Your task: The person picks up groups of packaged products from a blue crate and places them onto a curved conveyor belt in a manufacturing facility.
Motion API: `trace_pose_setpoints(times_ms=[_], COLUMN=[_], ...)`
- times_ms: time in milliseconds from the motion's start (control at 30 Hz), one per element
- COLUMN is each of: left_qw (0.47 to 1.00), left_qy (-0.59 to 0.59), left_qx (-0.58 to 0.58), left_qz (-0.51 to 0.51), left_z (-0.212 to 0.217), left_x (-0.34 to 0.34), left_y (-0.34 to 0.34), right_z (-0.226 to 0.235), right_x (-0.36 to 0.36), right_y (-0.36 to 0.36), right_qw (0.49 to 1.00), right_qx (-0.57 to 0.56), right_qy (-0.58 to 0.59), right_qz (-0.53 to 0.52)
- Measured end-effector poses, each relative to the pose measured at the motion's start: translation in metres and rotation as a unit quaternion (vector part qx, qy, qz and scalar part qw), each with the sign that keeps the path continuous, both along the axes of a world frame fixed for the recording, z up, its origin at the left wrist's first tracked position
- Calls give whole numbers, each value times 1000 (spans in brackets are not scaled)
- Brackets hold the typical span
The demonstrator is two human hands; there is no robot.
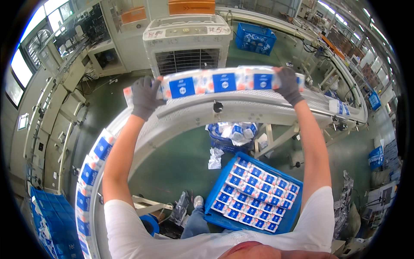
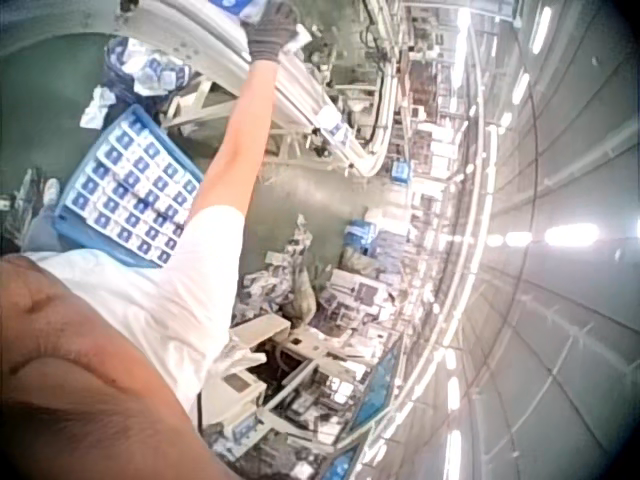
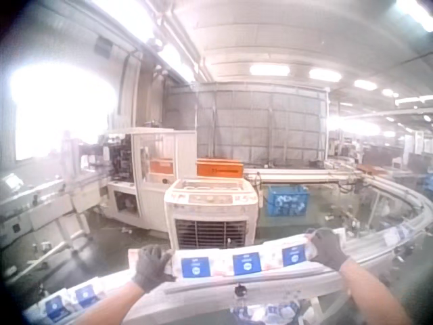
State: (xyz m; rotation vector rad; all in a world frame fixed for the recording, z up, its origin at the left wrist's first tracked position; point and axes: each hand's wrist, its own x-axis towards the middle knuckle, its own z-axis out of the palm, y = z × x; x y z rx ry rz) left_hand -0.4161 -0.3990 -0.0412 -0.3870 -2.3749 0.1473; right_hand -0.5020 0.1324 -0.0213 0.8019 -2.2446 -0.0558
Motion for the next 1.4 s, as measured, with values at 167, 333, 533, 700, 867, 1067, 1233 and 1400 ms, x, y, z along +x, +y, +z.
trace_pose_setpoints(times_ms=[167,333,533,700,867,1067,1233,1400], left_qw=[976,953,948,972,855,850,863,850], left_qy=[-194,-268,-204,101,-411,-451,-416,-402], left_qx=[29,19,209,208,269,-28,-26,-6], left_qz=[94,137,124,41,-167,-271,-287,-339], left_z=[-7,-8,-62,-97,-326,-551,-602,-595], left_x=[15,22,63,181,243,191,188,200], left_y=[-39,-44,-98,37,228,355,361,379], right_z=[-29,-53,-46,-189,-387,-540,-606,-624], right_x=[-44,-42,86,277,452,497,529,552], right_y=[-73,-84,-1,151,248,331,353,349], right_qw=[937,974,995,928,684,624,742,799], right_qx=[58,-17,-77,-172,-45,33,-40,-48], right_qy=[-338,-214,-61,-216,-583,-614,-484,-469], right_qz=[-64,66,37,-250,-437,-481,-462,-373])
